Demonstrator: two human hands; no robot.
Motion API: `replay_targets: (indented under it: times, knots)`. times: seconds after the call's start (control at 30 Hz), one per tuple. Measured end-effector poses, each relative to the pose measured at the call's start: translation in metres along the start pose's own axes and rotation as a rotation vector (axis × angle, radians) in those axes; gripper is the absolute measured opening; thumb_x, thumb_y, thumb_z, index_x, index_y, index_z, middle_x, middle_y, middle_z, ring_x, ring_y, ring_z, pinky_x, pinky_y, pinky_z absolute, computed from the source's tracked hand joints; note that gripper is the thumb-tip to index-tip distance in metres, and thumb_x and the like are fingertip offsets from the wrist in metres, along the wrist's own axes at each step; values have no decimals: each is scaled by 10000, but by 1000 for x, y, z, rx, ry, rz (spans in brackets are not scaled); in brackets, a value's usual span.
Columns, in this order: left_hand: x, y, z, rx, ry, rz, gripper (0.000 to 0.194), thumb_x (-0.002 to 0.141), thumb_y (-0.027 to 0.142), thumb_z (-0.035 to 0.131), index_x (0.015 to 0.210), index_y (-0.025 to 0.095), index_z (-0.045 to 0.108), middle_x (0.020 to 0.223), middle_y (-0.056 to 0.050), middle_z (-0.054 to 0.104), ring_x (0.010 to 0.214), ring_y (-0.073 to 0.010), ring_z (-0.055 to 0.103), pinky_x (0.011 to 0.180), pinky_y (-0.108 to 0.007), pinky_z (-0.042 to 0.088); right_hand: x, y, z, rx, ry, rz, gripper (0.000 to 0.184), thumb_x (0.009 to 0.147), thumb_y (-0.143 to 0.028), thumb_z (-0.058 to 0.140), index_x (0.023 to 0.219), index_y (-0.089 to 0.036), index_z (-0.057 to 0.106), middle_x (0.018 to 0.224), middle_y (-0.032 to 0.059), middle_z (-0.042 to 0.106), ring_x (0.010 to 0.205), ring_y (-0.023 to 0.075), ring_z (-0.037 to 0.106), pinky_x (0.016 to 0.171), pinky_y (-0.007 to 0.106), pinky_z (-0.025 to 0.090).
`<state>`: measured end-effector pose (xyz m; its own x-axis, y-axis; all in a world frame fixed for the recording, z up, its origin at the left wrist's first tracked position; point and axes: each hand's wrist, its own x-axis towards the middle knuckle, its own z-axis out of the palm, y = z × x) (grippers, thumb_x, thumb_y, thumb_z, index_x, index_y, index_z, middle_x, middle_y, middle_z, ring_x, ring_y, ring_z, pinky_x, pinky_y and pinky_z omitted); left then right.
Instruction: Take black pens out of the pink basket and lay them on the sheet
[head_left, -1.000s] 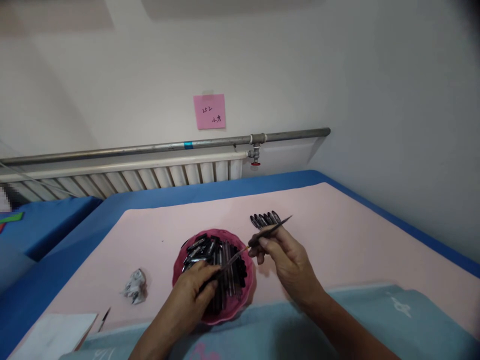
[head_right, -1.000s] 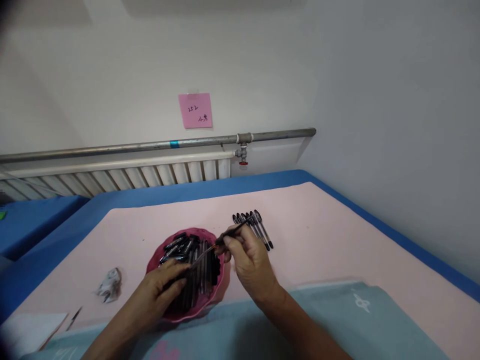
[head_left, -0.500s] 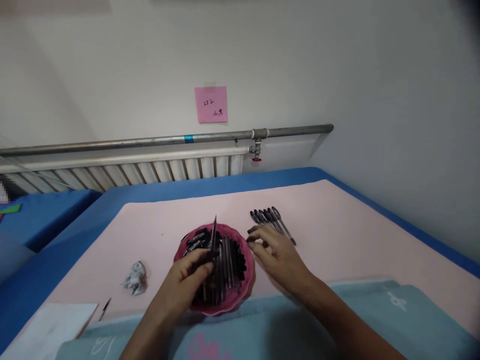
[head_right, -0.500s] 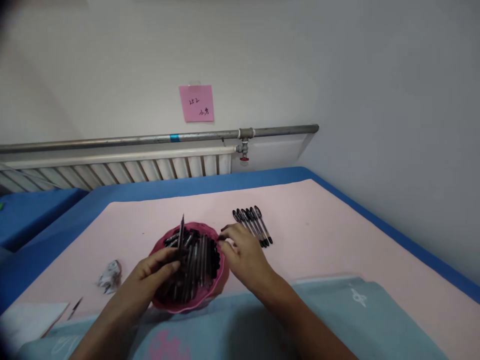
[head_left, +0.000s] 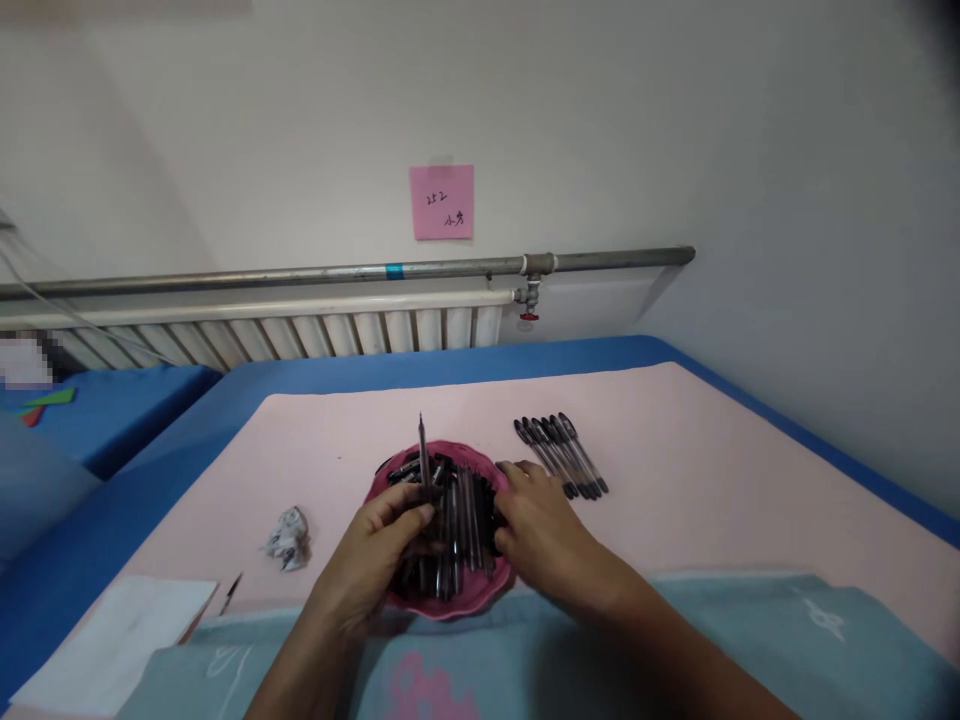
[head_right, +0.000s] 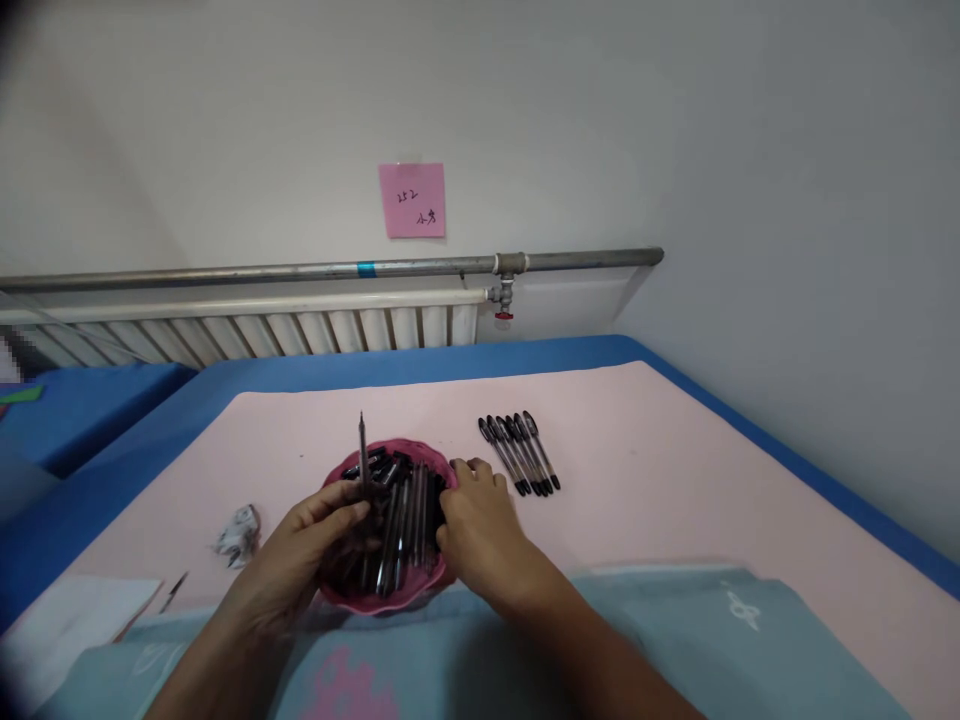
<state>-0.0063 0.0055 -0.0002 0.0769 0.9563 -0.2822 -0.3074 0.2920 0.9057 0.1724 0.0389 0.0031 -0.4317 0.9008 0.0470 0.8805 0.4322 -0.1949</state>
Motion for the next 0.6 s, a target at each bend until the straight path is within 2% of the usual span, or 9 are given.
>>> replay_targets:
  times: [0.07,0.13,0.2,0.27,0.33,0.43,0.5,0.6]
  knots:
    - [-1,2,0,-50,27,-4,188,697,179,639,885,162,639,870,-52,664,690,-121,615,644,-244,517,0,0,0,23,16,-14,139,637,-112,519,707,-133,636,1011,148,549,919,272,448,772,400,354]
    - [0,4,0,-91,44,-15,182,694,164,640,875,156,641,853,-52,665,699,-131,621,625,-248,527,-2,1,-1,88,99,-29,162,667,-92,496,745,-134,631,1044,144,547,939,261,456,810,398,350]
    - [0,6,0,-133,55,-30,201,693,145,637,895,153,637,843,-57,670,703,-142,629,613,-259,536,-5,3,-4,233,214,-22,180,720,-90,450,783,-143,611,1033,125,560,929,234,479,815,377,362]
    - [1,7,-1,-176,60,-45,220,699,124,629,917,151,628,832,-65,676,711,-149,638,623,-269,541,-9,3,-6,478,259,29,178,761,-121,422,803,-166,588,894,73,598,816,190,522,739,329,403]
    - [1,8,0,-224,71,-63,198,709,110,617,903,148,621,803,-65,681,715,-152,644,640,-277,542,-11,2,-7,776,227,84,143,759,-163,442,814,-186,572,747,14,592,700,156,536,646,282,421]
    - [0,10,1,-284,100,-99,120,713,104,612,826,146,608,758,-57,680,703,-161,651,639,-287,543,-13,1,-9,1150,170,129,94,714,-194,502,789,-189,559,679,-26,563,630,127,533,598,250,424]
    - [-2,10,3,-303,98,-127,105,709,111,619,807,147,601,762,-58,681,702,-166,653,631,-288,542,-12,1,-10,1305,154,154,84,690,-197,516,767,-186,549,641,-40,539,578,111,517,571,242,422]
    - [-3,8,6,-303,62,-152,141,708,132,630,846,145,603,804,-67,683,719,-164,650,643,-288,537,-13,-2,-10,1421,110,170,76,677,-185,500,740,-182,543,623,-40,537,532,102,513,546,241,426]
